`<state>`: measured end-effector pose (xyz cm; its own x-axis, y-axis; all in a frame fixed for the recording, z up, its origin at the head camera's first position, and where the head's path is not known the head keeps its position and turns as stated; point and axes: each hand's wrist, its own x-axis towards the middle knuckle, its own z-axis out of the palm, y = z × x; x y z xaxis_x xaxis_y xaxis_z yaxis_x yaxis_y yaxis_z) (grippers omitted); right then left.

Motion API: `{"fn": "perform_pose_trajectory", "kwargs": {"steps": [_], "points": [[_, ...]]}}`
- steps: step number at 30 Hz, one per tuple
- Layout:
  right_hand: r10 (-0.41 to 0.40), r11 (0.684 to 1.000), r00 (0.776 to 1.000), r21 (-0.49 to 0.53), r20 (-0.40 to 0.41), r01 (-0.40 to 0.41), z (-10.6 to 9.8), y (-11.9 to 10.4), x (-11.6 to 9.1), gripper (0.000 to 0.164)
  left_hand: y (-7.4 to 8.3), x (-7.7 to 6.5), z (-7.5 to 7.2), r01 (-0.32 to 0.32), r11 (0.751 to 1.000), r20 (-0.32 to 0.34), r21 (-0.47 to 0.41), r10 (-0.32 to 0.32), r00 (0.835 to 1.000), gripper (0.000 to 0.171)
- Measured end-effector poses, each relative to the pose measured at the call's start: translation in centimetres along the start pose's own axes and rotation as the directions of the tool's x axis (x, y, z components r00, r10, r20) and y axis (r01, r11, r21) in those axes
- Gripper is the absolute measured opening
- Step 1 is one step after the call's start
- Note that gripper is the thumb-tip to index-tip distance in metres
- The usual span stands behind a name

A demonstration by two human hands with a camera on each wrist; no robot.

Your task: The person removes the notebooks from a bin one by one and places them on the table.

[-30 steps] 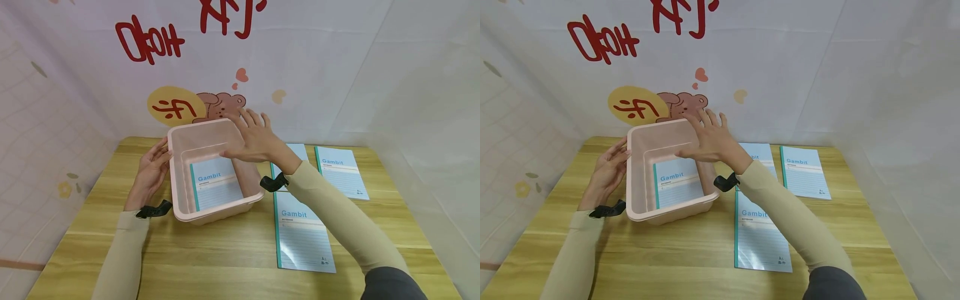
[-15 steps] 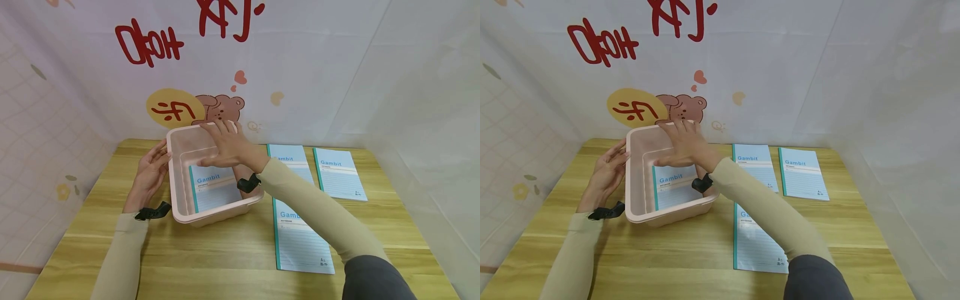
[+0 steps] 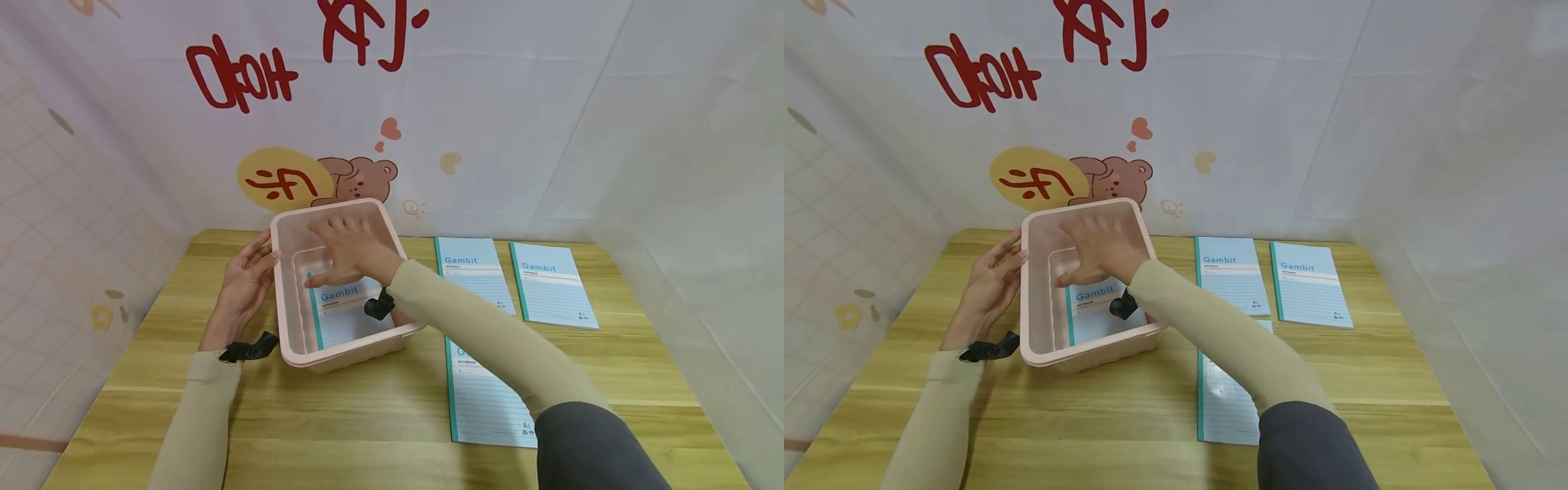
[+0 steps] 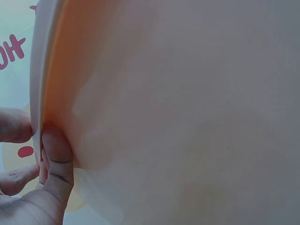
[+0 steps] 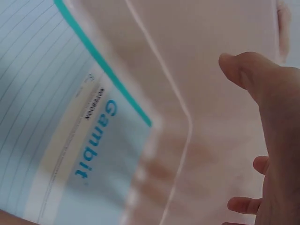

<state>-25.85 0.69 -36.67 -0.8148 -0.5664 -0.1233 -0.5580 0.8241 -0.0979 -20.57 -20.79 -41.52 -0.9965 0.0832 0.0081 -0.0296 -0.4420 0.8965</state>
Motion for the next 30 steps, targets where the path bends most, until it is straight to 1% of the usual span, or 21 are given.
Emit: {"fn": "perform_pose_trajectory", "kwargs": {"steps": [5, 9, 12, 16, 21, 24, 25, 30], "points": [[0.013, 1.0, 0.998, -0.019, 0.063, -0.012, 1.2, -0.2, 1.0, 0.105, 0.0, 0.0, -0.1, 0.003, 1.0, -0.008, 0.006, -0.003, 1.0, 0.074], [0.028, 1.0, 0.992, -0.016, 0.124, -0.026, 2.3, -0.3, 1.8, 0.105, 0.0, -0.1, -0.1, 0.004, 1.0, -0.01, 0.002, -0.004, 1.0, 0.074], [0.039, 0.999, 0.987, -0.03, 0.154, -0.035, 3.1, -0.4, 2.2, 0.105, 0.0, -0.2, -0.1, 0.001, 1.0, -0.009, -0.002, -0.001, 1.0, 0.074], [0.042, 0.998, 0.985, -0.054, 0.17, -0.033, 3.7, -0.4, 2.5, 0.104, 0.0, -0.1, -0.1, -0.008, 1.0, 0.0, -0.01, 0.008, 1.0, 0.073], [0.072, 0.997, 0.975, -0.026, 0.212, -0.068, 4.6, -0.7, 3.2, 0.101, -0.1, -0.1, -0.1, -0.02, 1.0, 0.006, -0.012, 0.021, 1.0, 0.072], [0.077, 0.997, 0.975, -0.018, 0.209, -0.075, 4.9, -0.9, 3.4, 0.099, -0.1, -0.1, -0.1, -0.019, 1.0, 0.002, -0.02, 0.019, 1.0, 0.072], [0.068, 0.998, 0.978, -0.021, 0.199, -0.065, 4.9, -1.0, 3.4, 0.099, -0.1, -0.1, -0.1, -0.018, 1.0, 0.002, -0.022, 0.018, 1.0, 0.072], [0.053, 0.996, 0.984, -0.085, 0.17, -0.039, 4.9, -1.2, 3.3, 0.099, 0.0, -0.1, 0.0, -0.014, 1.0, 0.004, -0.027, 0.015, 1.0, 0.072]]}}
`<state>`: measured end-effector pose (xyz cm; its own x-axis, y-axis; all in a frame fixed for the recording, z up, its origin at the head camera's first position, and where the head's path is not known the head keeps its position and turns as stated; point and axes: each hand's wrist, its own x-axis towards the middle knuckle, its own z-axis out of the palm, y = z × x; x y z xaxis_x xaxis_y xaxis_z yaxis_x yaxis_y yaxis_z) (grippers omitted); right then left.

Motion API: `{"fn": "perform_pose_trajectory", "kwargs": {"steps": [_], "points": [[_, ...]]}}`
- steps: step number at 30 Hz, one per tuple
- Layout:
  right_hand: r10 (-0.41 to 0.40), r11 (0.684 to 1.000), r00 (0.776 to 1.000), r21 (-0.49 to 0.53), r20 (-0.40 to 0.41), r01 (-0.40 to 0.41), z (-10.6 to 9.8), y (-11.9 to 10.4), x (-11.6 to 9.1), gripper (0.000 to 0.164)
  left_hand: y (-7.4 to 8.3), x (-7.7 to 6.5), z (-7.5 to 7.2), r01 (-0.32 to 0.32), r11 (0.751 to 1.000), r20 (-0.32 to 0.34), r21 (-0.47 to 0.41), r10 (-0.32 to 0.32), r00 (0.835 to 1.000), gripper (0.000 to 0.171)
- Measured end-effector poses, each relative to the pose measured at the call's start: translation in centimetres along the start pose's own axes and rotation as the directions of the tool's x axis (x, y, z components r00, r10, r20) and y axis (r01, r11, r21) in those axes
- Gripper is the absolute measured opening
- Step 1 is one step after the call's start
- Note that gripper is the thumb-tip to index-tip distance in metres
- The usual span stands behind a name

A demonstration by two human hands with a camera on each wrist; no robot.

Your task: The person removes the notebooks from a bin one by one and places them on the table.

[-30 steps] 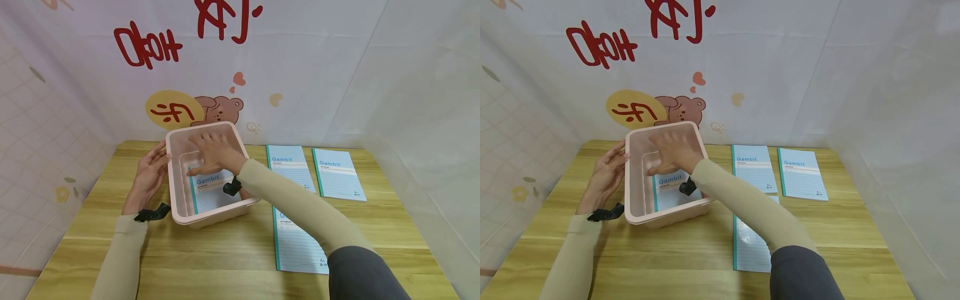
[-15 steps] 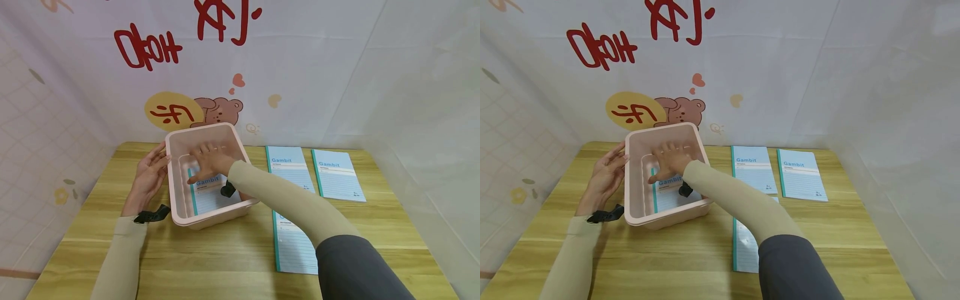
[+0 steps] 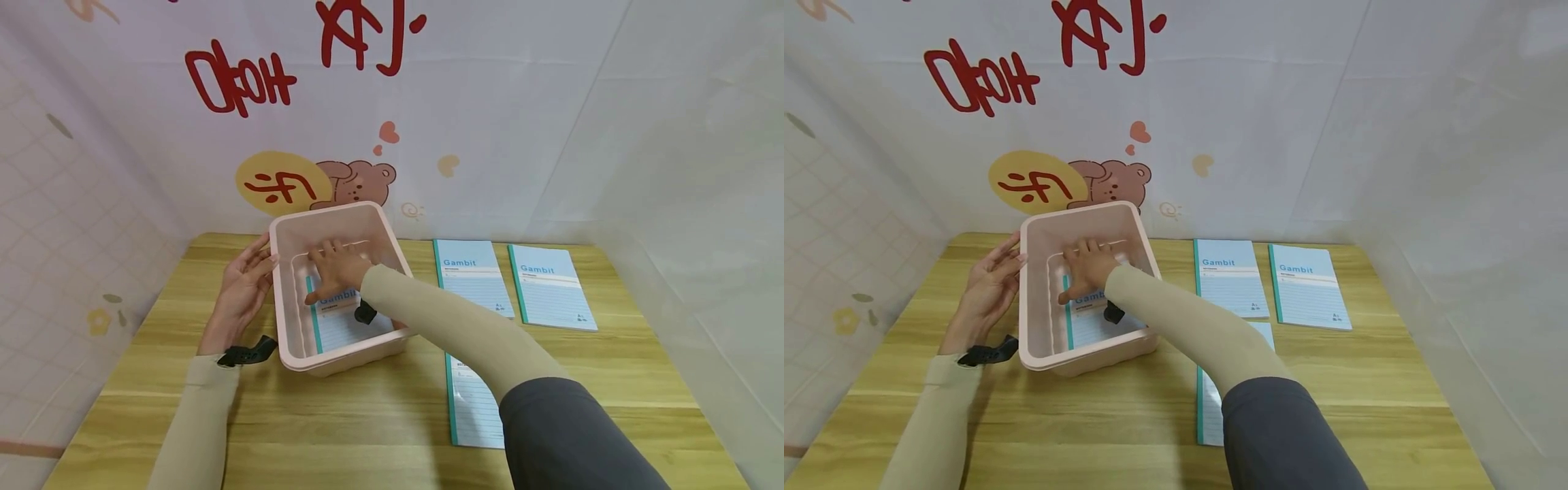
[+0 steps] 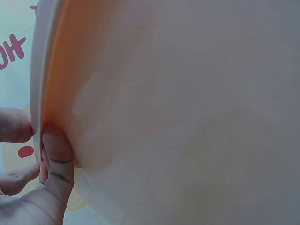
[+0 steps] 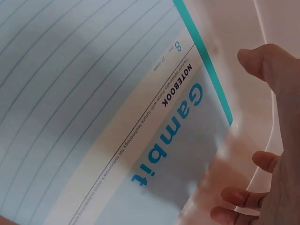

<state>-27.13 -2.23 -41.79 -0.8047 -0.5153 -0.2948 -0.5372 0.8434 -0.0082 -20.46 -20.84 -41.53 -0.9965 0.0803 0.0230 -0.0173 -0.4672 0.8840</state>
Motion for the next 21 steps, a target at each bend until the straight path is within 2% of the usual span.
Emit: {"fn": "perform_pose_trajectory", "kwargs": {"steps": [6, 13, 21], "points": [[-0.011, 0.999, 1.0, -0.044, 0.007, 0.011, 0.0, 0.0, -0.1, 0.101, -0.2, 0.0, 0.1, -0.002, 1.0, -0.004, -0.013, 0.002, 1.0, 0.071], [-0.023, 1.0, 0.997, 0.007, 0.077, 0.023, 0.6, -0.4, 0.5, 0.1, -0.2, 0.0, -0.1, -0.006, 1.0, -0.001, -0.019, 0.006, 1.0, 0.07], [-0.046, 0.999, 0.997, -0.018, 0.059, 0.047, 1.3, -0.4, 0.7, 0.098, -0.2, 0.1, -0.1, -0.007, 1.0, 0.0, 0.007, 0.007, 1.0, 0.07]]}}
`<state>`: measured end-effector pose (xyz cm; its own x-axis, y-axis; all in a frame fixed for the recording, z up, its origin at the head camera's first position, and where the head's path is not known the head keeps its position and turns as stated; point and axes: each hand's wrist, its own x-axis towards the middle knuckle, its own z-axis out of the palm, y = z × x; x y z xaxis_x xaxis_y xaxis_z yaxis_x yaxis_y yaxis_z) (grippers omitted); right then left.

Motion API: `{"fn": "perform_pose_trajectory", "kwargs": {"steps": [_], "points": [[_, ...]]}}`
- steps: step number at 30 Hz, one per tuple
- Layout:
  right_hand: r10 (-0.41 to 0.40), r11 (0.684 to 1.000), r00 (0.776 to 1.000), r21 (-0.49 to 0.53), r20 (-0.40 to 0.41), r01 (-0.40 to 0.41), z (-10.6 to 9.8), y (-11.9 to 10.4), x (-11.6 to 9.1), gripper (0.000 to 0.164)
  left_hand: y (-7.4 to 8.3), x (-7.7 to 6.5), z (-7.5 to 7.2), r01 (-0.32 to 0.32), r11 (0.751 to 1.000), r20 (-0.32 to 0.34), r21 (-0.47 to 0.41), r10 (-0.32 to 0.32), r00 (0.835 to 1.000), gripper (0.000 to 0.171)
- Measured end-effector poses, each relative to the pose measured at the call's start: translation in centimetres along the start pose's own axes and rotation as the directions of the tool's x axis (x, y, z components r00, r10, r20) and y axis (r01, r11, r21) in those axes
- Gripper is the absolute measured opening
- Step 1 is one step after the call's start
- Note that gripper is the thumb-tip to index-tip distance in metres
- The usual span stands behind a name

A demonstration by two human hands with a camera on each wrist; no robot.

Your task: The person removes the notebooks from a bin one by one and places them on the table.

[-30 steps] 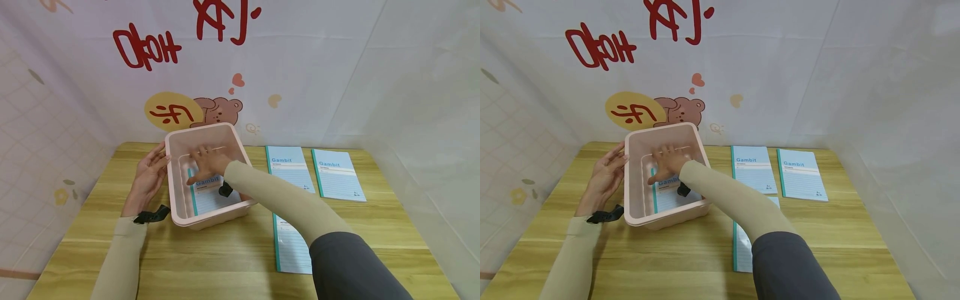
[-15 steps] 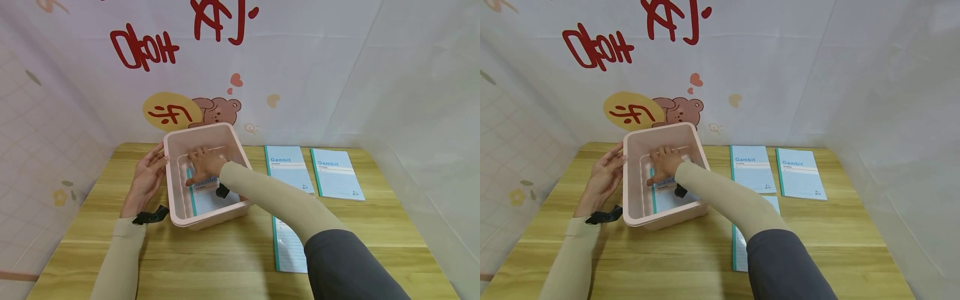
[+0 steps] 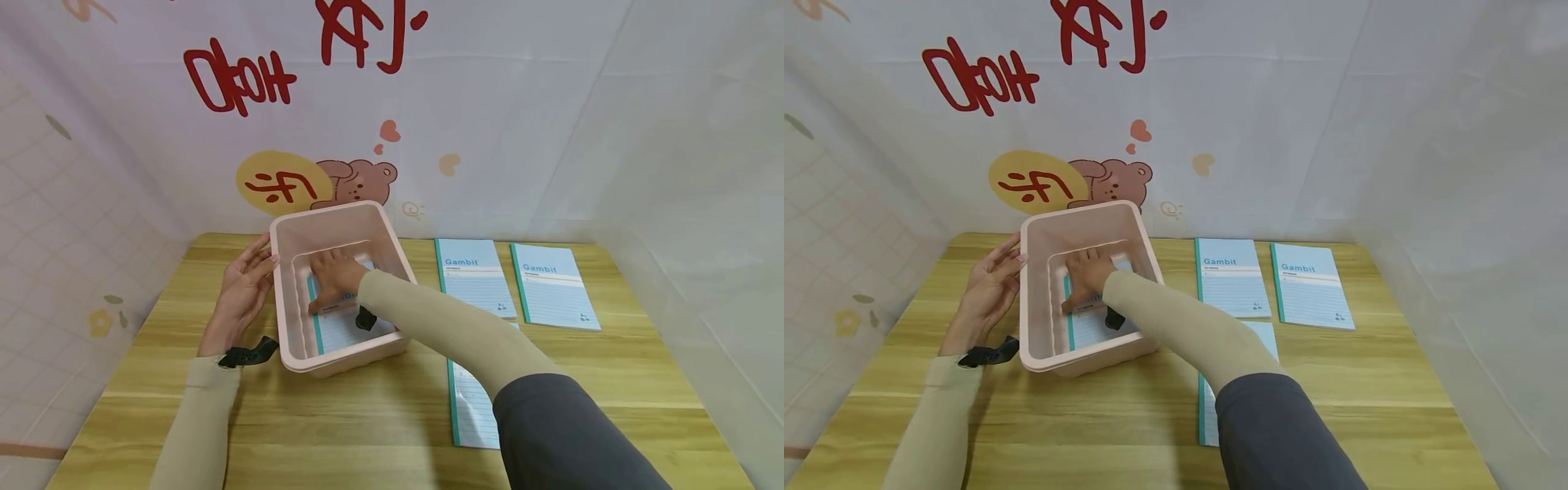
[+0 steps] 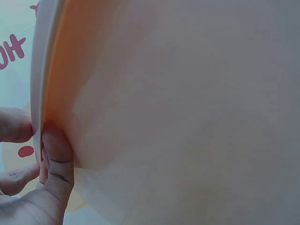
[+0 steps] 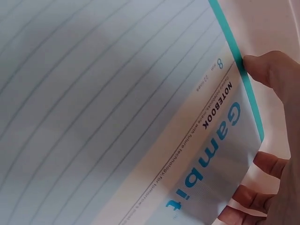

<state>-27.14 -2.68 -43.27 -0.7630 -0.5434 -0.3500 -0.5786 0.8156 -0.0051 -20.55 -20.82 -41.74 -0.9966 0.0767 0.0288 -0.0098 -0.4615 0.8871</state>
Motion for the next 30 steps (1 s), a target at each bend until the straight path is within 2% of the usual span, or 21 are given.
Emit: {"fn": "perform_pose_trajectory", "kwargs": {"steps": [4, 11, 21, 27, 30], "points": [[0.016, 1.0, 1.0, 0.0, -0.003, -0.016, 0.08, 0.07, -0.06, 0.092, 0.17, -0.04, 0.25, 0.014, 1.0, 0.003, 0.021, -0.014, 1.0, 0.072], [0.036, 0.998, 0.999, -0.048, -0.04, -0.038, 0.11, -0.02, 0.13, 0.114, 0.34, -0.13, 0.3, 0.017, 0.999, -0.004, 0.031, -0.017, 1.0, 0.072], [0.073, 0.997, 0.997, -0.017, -0.019, -0.073, -0.27, -0.33, -0.11, 0.114, 0.05, -0.1, 0.17, 0.016, 1.0, -0.011, 0.008, -0.016, 1.0, 0.07], [0.072, 0.997, 0.997, -0.009, -0.02, -0.073, -0.18, -0.23, -0.24, 0.128, -0.06, -0.14, 0.11, 0.005, 1.0, -0.007, 0.026, -0.005, 1.0, 0.068], [0.064, 0.998, 0.998, 0.019, -0.015, -0.063, -0.25, -0.2, -0.14, 0.127, -0.05, -0.11, 0.13, 0.004, 1.0, -0.006, 0.016, -0.004, 1.0, 0.069]]}}
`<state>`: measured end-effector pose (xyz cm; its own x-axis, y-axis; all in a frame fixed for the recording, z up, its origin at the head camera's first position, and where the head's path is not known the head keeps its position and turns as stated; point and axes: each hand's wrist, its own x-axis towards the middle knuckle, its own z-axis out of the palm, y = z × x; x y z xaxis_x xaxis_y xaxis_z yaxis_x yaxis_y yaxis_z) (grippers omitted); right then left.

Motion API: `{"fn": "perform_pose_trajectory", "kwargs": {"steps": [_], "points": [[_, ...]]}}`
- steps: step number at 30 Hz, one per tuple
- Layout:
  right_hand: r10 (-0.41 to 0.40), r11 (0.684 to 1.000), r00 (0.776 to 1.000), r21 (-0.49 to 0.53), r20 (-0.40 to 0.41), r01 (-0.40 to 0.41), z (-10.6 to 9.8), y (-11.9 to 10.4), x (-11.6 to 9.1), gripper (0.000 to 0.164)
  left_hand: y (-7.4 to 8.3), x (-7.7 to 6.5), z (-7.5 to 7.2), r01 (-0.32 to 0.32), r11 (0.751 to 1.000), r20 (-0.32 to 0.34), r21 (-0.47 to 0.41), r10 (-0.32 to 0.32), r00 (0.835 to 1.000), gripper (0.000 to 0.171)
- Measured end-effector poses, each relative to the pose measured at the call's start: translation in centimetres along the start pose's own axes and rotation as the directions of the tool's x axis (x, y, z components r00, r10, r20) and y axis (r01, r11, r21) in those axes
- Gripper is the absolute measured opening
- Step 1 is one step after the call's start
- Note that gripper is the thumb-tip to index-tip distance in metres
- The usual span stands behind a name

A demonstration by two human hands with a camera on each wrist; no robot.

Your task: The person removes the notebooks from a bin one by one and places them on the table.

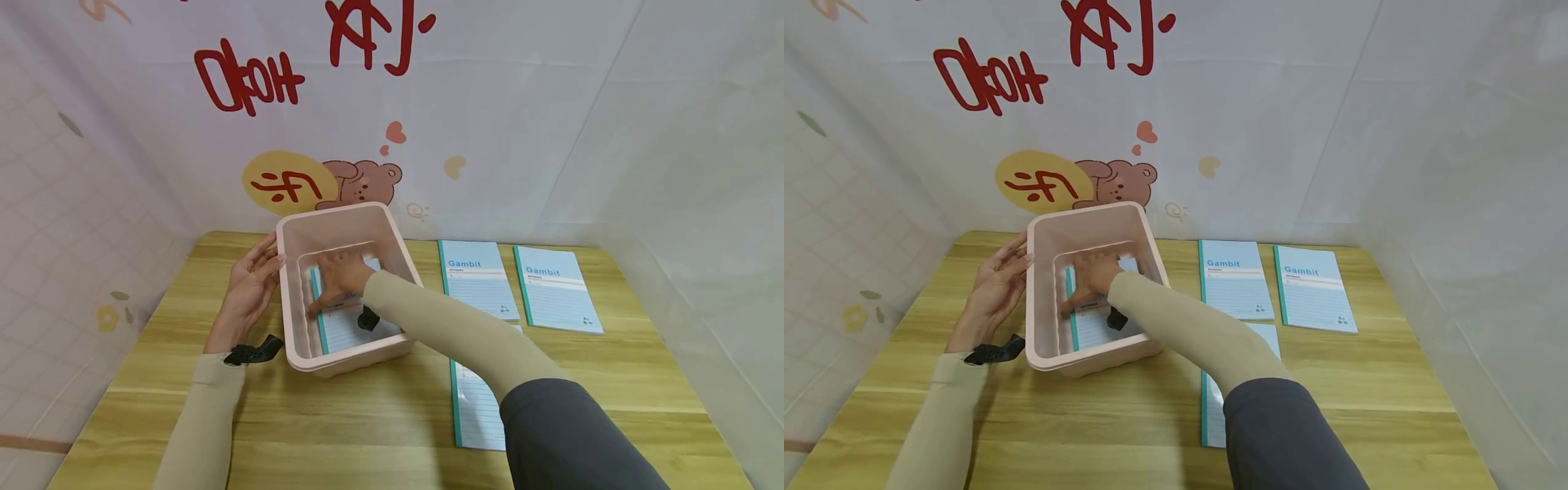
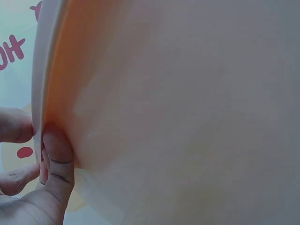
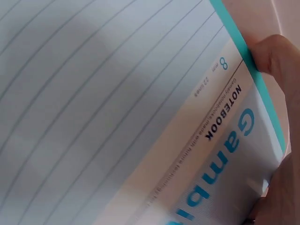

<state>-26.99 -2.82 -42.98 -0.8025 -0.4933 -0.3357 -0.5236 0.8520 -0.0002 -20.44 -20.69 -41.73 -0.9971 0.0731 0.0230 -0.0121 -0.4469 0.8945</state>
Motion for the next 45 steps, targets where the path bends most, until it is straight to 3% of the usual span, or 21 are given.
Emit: {"fn": "perform_pose_trajectory", "kwargs": {"steps": [4, 11, 19, 24, 33, 37, 41, 45], "points": [[-0.009, 1.0, 1.0, -0.001, -0.005, 0.009, -0.1, 0.0, 0.3, 0.12, 0.0, 0.2, 0.1, 0.001, 1.0, 0.005, -0.028, -0.001, 1.0, 0.07], [-0.022, 0.997, 0.998, -0.076, -0.066, 0.017, -0.4, -0.1, 0.3, 0.106, -0.2, 0.1, 0.0, -0.001, 1.0, 0.004, -0.001, 0.001, 1.0, 0.069], [-0.013, 0.997, 0.995, -0.08, -0.103, 0.005, -1.3, -0.2, 0.4, 0.094, -0.1, -0.1, -0.2, 0.01, 1.0, -0.003, 0.002, -0.01, 1.0, 0.069], [-0.035, 0.996, 0.99, -0.087, -0.136, 0.023, -2.0, -0.1, 0.2, 0.097, -0.1, -0.2, -0.2, 0.017, 1.0, -0.003, -0.009, -0.017, 1.0, 0.07], [-0.088, 0.996, 0.965, -0.048, -0.246, 0.079, -3.7, 0.3, -0.2, 0.099, 0.1, -0.1, -0.1, 0.021, 1.0, 0.0, 0.011, -0.021, 1.0, 0.07], [-0.103, 0.994, 0.944, 0.005, -0.313, 0.11, -4.4, 0.6, -0.4, 0.099, 0.1, 0.0, -0.1, 0.025, 1.0, 0.002, 0.01, -0.025, 1.0, 0.071], [-0.108, 0.991, 0.924, 0.036, -0.368, 0.13, -5.1, 0.8, -0.9, 0.087, 0.1, 0.1, 0.0, 0.027, 1.0, 0.009, 0.007, -0.027, 1.0, 0.07], [-0.1, 0.991, 0.919, 0.047, -0.38, 0.127, -5.8, 0.9, -1.4, 0.083, 0.2, 0.1, 0.0, 0.026, 0.999, 0.008, 0.018, -0.026, 1.0, 0.07]]}}
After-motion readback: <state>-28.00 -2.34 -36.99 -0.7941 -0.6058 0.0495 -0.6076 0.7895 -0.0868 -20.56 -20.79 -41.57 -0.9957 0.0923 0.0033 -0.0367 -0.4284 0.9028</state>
